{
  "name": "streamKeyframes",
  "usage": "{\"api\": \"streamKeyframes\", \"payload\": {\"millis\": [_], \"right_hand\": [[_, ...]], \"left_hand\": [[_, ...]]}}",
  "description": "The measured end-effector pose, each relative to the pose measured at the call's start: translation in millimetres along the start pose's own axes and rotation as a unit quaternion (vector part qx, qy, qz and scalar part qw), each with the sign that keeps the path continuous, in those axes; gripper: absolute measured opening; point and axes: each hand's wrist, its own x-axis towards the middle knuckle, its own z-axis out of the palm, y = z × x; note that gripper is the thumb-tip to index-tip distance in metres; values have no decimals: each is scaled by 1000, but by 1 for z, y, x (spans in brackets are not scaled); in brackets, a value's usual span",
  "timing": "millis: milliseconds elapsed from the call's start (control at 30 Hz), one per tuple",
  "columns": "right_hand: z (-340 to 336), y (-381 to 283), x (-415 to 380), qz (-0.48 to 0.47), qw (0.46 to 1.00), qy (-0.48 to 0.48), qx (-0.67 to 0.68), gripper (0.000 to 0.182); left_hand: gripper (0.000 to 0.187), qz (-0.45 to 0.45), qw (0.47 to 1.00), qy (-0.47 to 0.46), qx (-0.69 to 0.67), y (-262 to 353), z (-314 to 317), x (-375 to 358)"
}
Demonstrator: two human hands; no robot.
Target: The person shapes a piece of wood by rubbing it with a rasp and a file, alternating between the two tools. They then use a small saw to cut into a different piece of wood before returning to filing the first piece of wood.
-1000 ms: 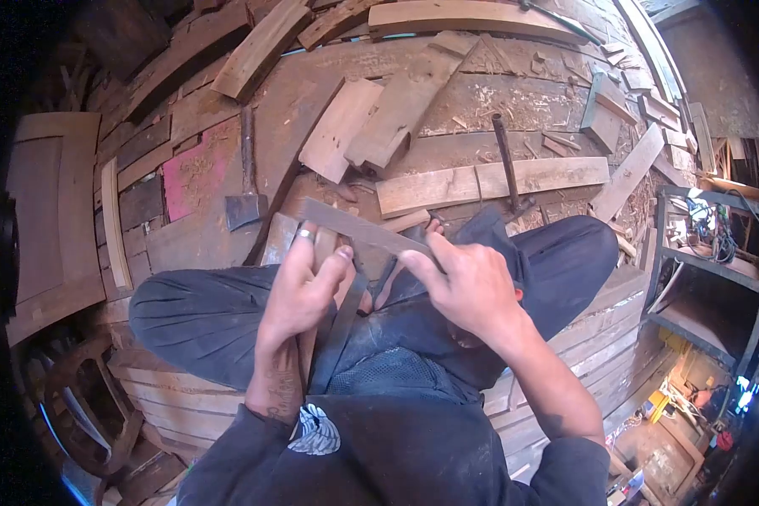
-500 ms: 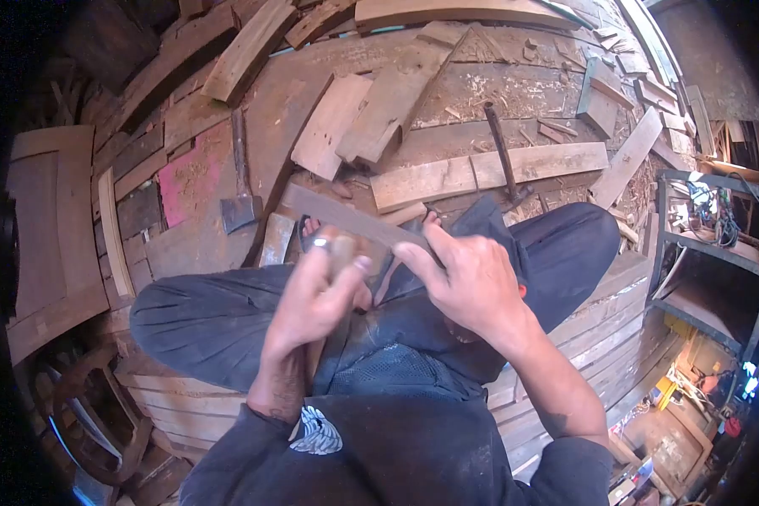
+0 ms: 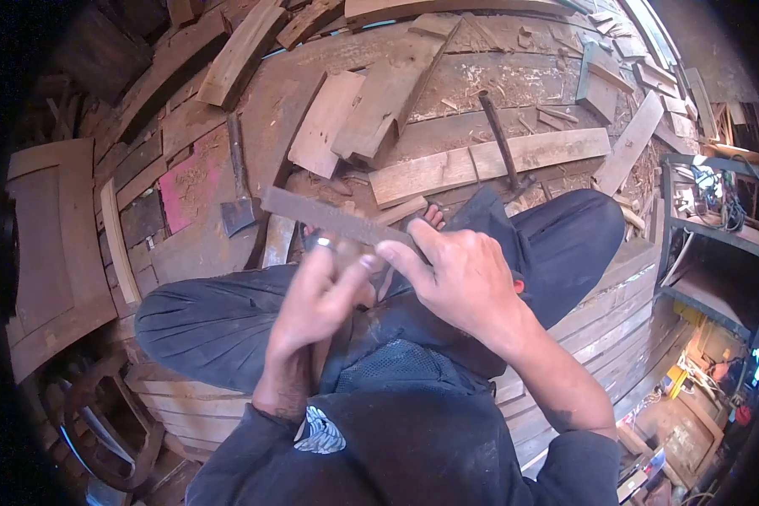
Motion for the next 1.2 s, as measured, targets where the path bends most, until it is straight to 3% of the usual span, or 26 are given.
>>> {"api": "streamKeyframes", "payload": {"millis": [67, 100, 200, 233, 333, 500, 600, 733, 767, 867, 900, 967, 1067, 1133, 1200], "right_hand": [[0, 6, -6, 14, 1000, -17, -12, 42], [-1, 8, -7, 22, 999, -30, -20, 42], [3, 1, 1, 31, 999, -6, 6, 43], [5, 2, -4, 35, 999, -7, 3, 43], [5, 13, -12, 39, 999, -1, 3, 42], [4, 13, -10, 42, 998, 5, 54, 40], [1, 20, -12, 41, 997, -19, 59, 41], [-1, 14, -2, 10, 998, 4, 63, 42], [-2, 12, -5, 16, 998, 1, 59, 42], [-7, 10, -6, 27, 999, 1, 46, 42], [-6, 14, -7, 40, 998, 1, 47, 41], [-6, 15, -9, 39, 998, 2, 57, 40], [-7, 8, -3, 11, 997, 5, 75, 39], [-10, 13, -6, 21, 998, -15, 66, 38], [-9, 8, 2, 15, 997, -3, 77, 39]], "left_hand": [[21, -79, 986, 72, -127, 14, -8, 2], [23, -91, 991, 45, -87, 17, -7, 3], [17, 1, 999, 19, 45, 1, 14, 0], [23, -33, 999, -11, 33, 1, 7, -1], [28, -51, 993, 71, -81, 24, -7, 3], [42, -130, 974, 6, -188, 16, 10, -7], [52, -128, 942, 74, -302, 29, -8, -4], [36, -88, 973, 66, -205, 17, 21, -3], [49, -61, 990, 3, -130, 11, 10, -7], [30, -67, 960, 125, -240, 39, -5, -3], [35, -61, 982, 61, -168, 30, -14, 3], [26, -32, 988, 52, -141, 26, 11, 1], [31, -61, 979, -3, -195, 18, -3, -7], [24, -46, 966, 66, -247, 25, -11, -4], [44, -71, 971, 30, -227, 23, -5, -2]]}}
